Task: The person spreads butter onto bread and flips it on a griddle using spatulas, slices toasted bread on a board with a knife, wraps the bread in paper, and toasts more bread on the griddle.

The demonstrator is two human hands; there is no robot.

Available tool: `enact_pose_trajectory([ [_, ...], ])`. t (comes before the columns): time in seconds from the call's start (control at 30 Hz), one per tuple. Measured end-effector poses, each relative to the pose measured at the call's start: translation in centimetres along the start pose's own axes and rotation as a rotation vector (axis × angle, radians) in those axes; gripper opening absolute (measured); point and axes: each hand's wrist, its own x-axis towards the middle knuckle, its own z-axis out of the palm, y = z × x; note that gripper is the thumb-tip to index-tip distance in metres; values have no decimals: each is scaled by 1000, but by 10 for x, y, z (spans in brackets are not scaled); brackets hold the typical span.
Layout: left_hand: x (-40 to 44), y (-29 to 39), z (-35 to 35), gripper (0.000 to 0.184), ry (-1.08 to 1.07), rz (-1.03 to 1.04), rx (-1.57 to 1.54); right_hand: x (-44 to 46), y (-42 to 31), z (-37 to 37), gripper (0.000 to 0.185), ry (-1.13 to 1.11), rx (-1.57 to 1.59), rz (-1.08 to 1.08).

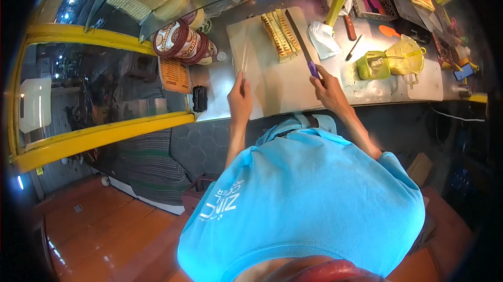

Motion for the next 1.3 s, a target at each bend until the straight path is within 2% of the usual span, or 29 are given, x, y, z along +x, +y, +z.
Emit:
enact_pose_trajectory([
  [0.03,7,20,3,40,-107,-62,54,4,7,15,35,81,17,-59],
  [0.13,14,21,27,39,-147,29,66,11,15,47,38,138,-159,-132],
  [0.27,17,-6,14,38,-168,-31,207,-25,38,48,44,111,-329,-154],
  [0.4,18,-12,-9,40,-162,-4,173,-63,48,27,51,8,-313,-6],
  [0.43,20,-8,-15,40,-176,-1,197,-64,55,26,53,15,-280,-50],
  [0.53,23,-4,-21,41,-200,-14,218,-50,62,26,53,-22,-344,-4],
  [0.63,33,1,-18,41,-136,106,182,0,72,47,49,106,-312,-222],
  [0.7,41,26,-5,38,-217,-95,39,48,70,67,45,200,-395,-283],
  [0.73,46,31,9,38,-220,-103,40,64,67,69,45,194,-394,-277],
  [0.8,64,31,32,36,-259,95,89,79,64,83,40,215,-581,-211],
  [0.9,78,15,36,35,-329,49,224,54,63,81,36,223,-591,-244],
  [1.07,78,-12,20,37,-318,28,178,74,68,99,37,264,-632,-234],
  [1.13,75,-16,16,37,-300,49,178,58,56,95,37,248,-607,-170],
  [1.23,73,-10,21,37,-318,4,203,17,58,86,36,236,-601,-199],
  [1.3,68,-10,21,37,-347,-9,165,44,56,90,37,263,-603,-193],
])
